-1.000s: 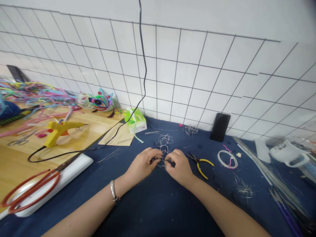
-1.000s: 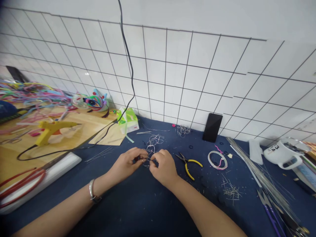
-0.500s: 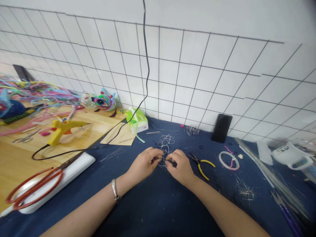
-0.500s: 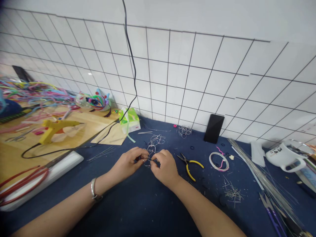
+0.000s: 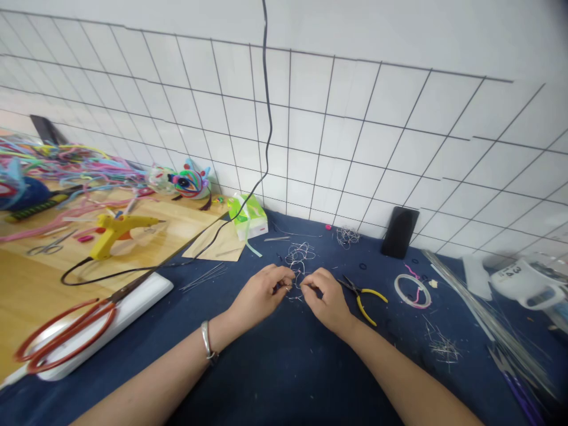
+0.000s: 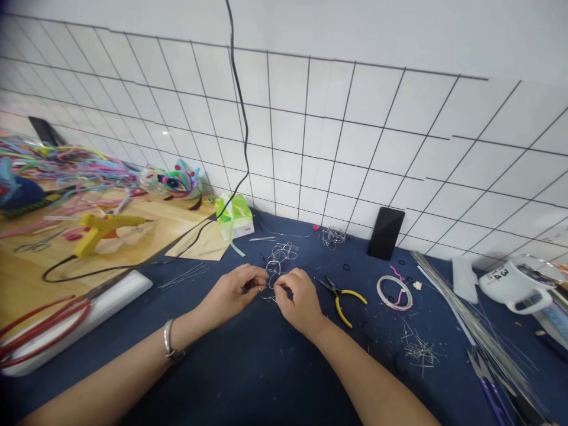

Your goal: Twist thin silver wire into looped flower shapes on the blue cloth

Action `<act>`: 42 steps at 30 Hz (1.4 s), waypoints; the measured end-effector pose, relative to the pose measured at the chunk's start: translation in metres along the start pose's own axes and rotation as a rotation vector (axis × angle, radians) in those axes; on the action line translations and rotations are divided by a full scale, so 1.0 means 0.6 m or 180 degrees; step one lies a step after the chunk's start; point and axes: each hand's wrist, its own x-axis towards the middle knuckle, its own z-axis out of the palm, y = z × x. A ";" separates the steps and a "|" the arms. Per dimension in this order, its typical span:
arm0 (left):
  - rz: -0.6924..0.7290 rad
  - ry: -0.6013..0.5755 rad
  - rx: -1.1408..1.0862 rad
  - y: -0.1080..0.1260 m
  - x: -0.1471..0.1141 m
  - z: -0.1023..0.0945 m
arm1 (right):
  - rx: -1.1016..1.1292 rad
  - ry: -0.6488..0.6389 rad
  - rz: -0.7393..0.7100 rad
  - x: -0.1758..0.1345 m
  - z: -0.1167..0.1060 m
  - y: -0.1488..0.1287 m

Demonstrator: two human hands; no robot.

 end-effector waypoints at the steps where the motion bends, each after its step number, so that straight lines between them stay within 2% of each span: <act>1: -0.0006 -0.0013 -0.0011 0.000 0.000 0.000 | 0.0012 0.0001 0.0001 0.000 -0.001 0.001; 14: 0.0033 -0.0030 -0.0253 -0.003 0.000 -0.001 | 0.0080 0.0042 -0.0058 -0.003 0.007 0.015; 20: -0.0044 -0.0116 -0.0242 -0.003 -0.001 -0.002 | 0.0062 0.0036 -0.0083 -0.002 0.006 0.012; 31: 0.0101 -0.0182 -0.0091 -0.001 0.000 -0.004 | 0.0143 0.0073 -0.0002 -0.003 0.007 0.010; 34: 0.0339 -0.0102 0.0290 0.009 -0.005 -0.004 | 0.0213 0.0114 0.0054 -0.002 0.003 0.007; 36: 0.0608 -0.0040 0.0816 0.021 -0.011 -0.004 | 0.0248 0.0116 0.0013 -0.002 -0.001 0.005; 39: 0.0987 0.0099 0.1505 0.042 -0.022 -0.005 | 0.0227 0.0093 -0.0188 -0.003 -0.007 0.004; 42: 0.1220 0.0214 0.1729 0.055 -0.032 -0.007 | 0.0059 0.0190 -0.0375 -0.004 -0.011 -0.002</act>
